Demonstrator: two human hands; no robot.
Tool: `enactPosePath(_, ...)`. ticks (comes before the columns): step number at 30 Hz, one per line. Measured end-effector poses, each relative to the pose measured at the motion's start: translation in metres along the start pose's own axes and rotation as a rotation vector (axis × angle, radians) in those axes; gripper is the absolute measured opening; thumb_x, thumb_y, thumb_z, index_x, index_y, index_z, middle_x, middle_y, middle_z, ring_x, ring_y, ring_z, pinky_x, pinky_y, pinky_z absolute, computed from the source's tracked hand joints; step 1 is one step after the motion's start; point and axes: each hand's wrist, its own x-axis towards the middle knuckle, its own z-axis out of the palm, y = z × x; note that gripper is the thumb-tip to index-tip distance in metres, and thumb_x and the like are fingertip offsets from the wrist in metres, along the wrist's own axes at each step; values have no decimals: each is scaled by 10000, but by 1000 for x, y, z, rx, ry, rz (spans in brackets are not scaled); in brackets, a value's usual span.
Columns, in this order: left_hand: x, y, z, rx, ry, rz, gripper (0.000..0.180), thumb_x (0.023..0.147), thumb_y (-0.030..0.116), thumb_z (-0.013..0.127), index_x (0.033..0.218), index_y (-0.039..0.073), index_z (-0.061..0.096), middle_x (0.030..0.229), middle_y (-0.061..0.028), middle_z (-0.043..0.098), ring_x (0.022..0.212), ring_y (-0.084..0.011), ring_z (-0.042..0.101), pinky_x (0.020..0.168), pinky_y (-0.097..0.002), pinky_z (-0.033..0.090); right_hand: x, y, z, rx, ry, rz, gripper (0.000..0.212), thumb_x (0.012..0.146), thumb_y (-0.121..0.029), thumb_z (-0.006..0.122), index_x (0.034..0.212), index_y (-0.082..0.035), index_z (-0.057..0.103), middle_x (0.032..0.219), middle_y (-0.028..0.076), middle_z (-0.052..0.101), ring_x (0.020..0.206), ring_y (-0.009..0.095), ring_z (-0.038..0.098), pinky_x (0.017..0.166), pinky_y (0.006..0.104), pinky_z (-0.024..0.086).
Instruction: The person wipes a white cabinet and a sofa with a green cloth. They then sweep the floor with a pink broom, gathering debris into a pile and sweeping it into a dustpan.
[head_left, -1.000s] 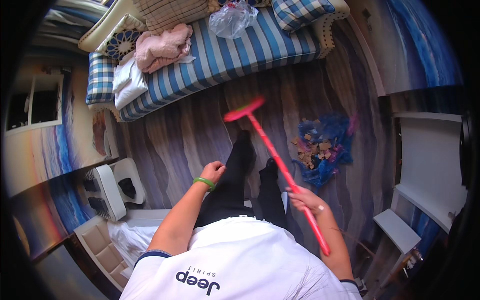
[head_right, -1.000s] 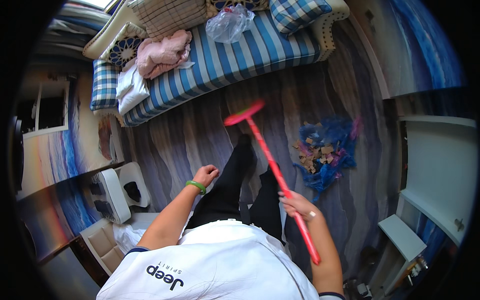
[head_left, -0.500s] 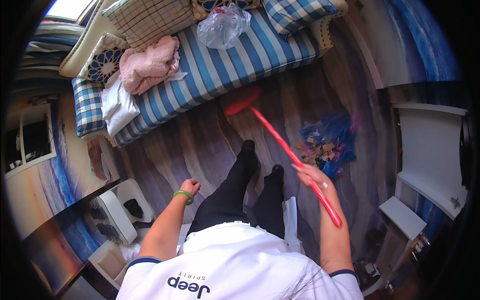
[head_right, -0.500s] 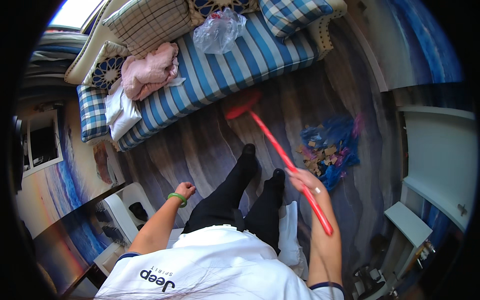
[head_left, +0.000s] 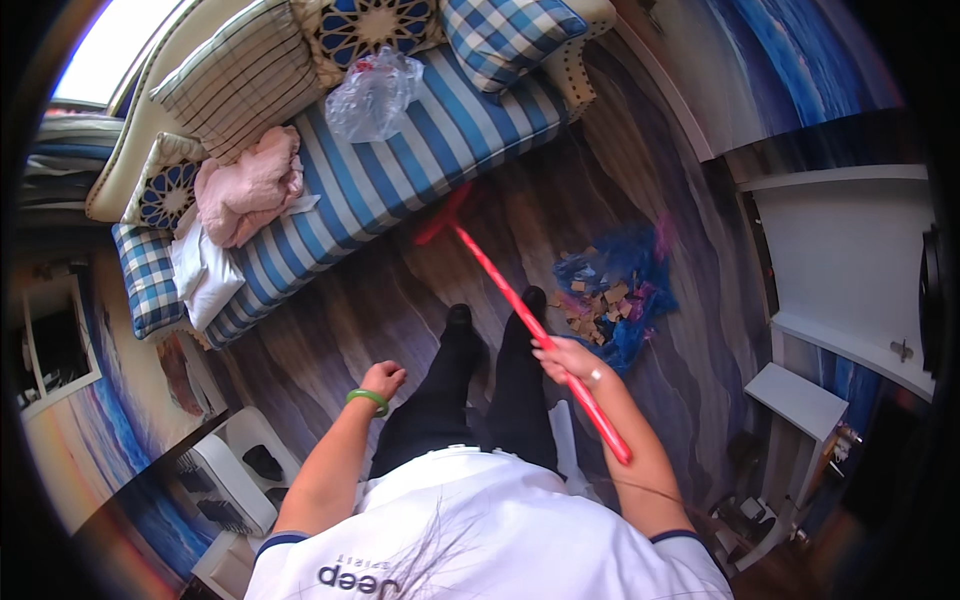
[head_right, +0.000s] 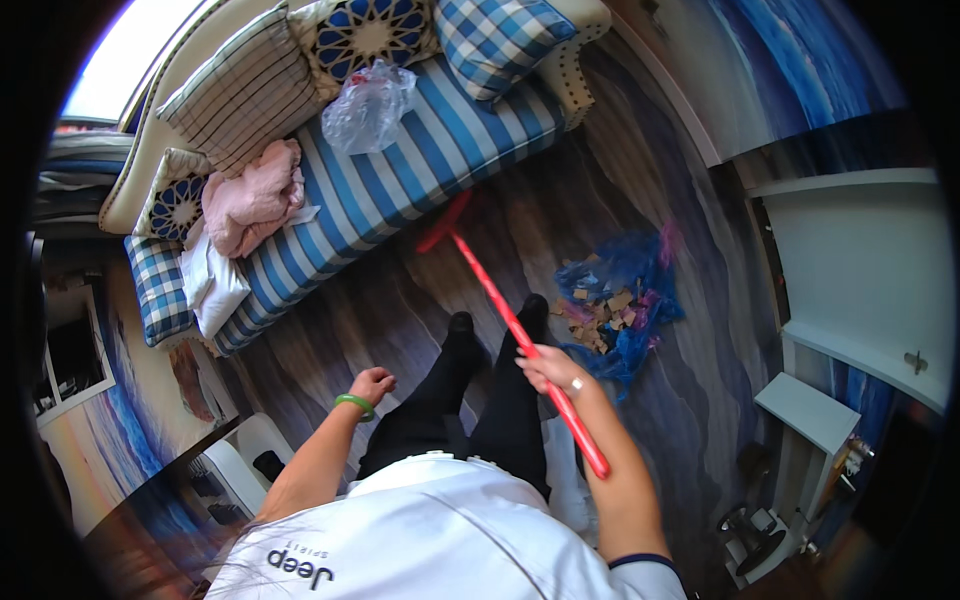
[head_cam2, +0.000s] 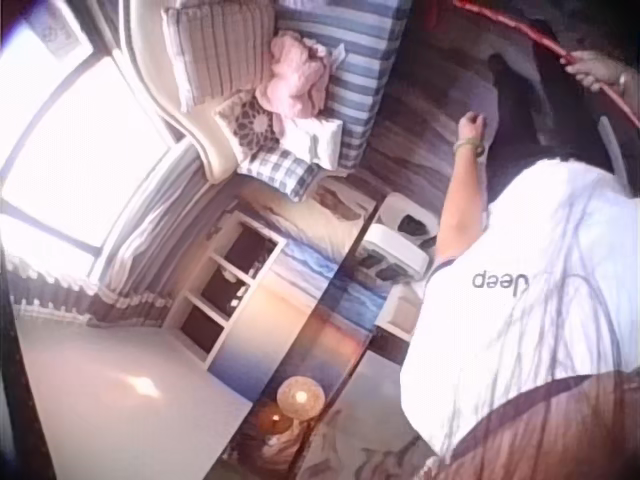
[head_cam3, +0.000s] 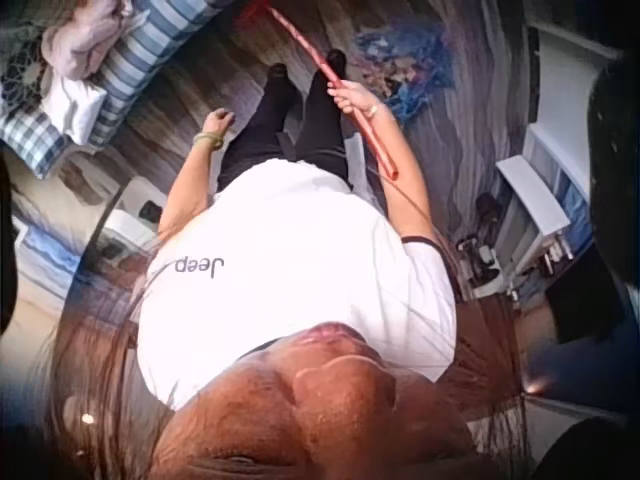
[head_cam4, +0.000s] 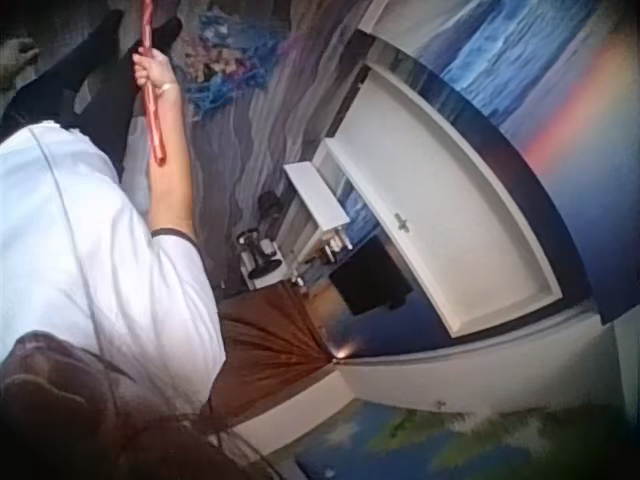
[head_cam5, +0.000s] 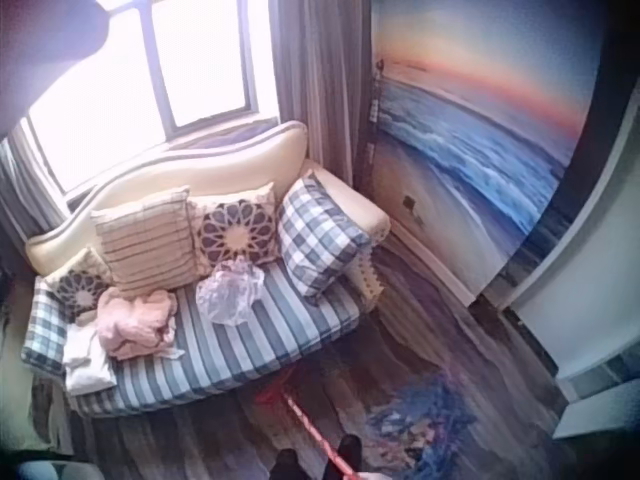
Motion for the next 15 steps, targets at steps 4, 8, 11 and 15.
enactPosePath(4, -14, -2, 1, -53, 110, -78, 197, 800, 160, 548, 829, -18, 626, 712, -88, 633, 680, -161, 596, 652, -287, 472, -11, -39, -70, 53, 9, 70, 156, 875, -94, 527, 1021, -89, 472, 591, -48, 393, 411, 12, 349, 355, 156, 283)
enactPosePath(8, -14, 5, 19, -40, 103, -219, 185, 824, 154, 550, 830, -14, 626, 729, -85, 645, 655, -142, 602, 580, -272, 461, -139, -42, -142, 169, 127, 33, 222, 903, -120, 481, 1121, -88, 461, 546, -68, 338, 396, 11, 322, 332, 161, 264)
enactPosePath(11, -2, 38, 47, -120, 97, -196, 182, 822, 160, 552, 832, -6, 627, 710, -71, 633, 633, -139, 591, 572, -274, 456, -201, -40, -150, 78, 282, 95, 278, 886, -124, 510, 1150, -110, 424, 577, -52, 349, 418, 18, 322, 347, 162, 266)
enactPosePath(15, 10, 109, 70, -12, 3, -87, 194, 844, 160, 542, 867, -20, 614, 779, -84, 639, 729, -157, 598, 664, -284, 470, -193, -68, -130, 37, 186, 17, 328, 877, -111, 520, 1178, -100, 390, 559, -50, 342, 396, 36, 328, 342, 186, 275)
